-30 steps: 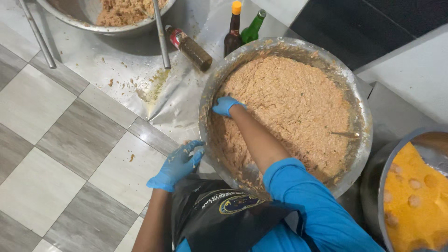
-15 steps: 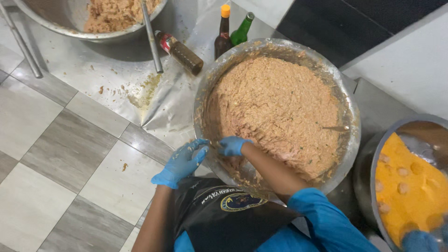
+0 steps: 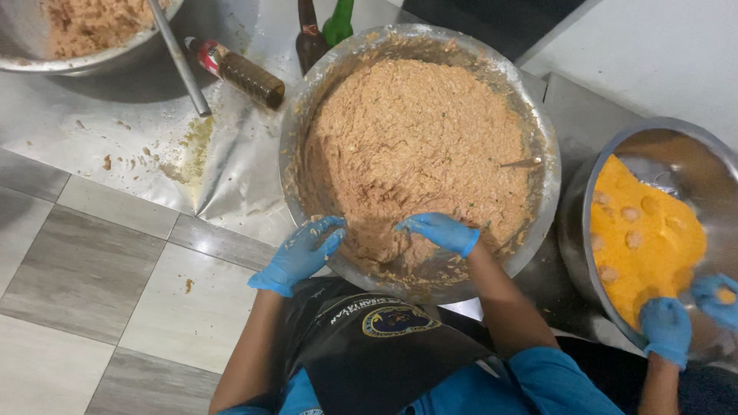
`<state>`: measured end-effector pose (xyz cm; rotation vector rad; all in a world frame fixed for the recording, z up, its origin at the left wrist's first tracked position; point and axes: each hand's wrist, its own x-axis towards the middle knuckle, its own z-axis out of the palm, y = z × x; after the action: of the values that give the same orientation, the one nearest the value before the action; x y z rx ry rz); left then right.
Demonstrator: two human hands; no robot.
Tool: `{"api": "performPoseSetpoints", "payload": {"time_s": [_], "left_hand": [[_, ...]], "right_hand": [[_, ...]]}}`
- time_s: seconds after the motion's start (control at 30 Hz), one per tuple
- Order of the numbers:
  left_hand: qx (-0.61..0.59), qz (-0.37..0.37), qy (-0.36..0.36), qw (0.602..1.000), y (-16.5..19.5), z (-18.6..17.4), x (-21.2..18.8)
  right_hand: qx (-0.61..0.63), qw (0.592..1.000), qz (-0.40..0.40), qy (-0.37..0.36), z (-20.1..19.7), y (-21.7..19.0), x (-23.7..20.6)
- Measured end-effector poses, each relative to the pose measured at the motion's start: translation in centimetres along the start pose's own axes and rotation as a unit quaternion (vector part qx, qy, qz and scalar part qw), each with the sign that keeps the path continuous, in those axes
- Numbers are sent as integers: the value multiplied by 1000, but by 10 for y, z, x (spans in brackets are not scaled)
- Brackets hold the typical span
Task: The person scoops a minced meat mixture from a large metal basin by hand, rolls and shapes it into balls between both gloved hands, and places the formed balls into a basin of orange batter, where a second worker coats them and moves them to a tray of finished balls.
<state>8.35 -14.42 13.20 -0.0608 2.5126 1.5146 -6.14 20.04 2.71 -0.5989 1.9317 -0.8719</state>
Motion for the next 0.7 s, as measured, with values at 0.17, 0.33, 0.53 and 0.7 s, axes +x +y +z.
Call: {"api": "performPoseSetpoints", "payload": {"time_s": [0.17, 0.33, 0.53, 0.7], "left_hand": [[-11, -34, -36, 999, -1, 13, 8], [-14, 7, -32, 999, -1, 13, 8], [-25, 12, -39, 999, 4, 17, 17], [-13, 23, -52, 998, 7, 24, 23]], "right_hand": [[-205, 969, 107, -87, 60, -3, 24], [-235, 961, 76, -125, 39, -3, 32], [-157, 987, 35, 1, 51, -47, 43], [-231, 963, 50, -132, 47, -43, 43]]}}
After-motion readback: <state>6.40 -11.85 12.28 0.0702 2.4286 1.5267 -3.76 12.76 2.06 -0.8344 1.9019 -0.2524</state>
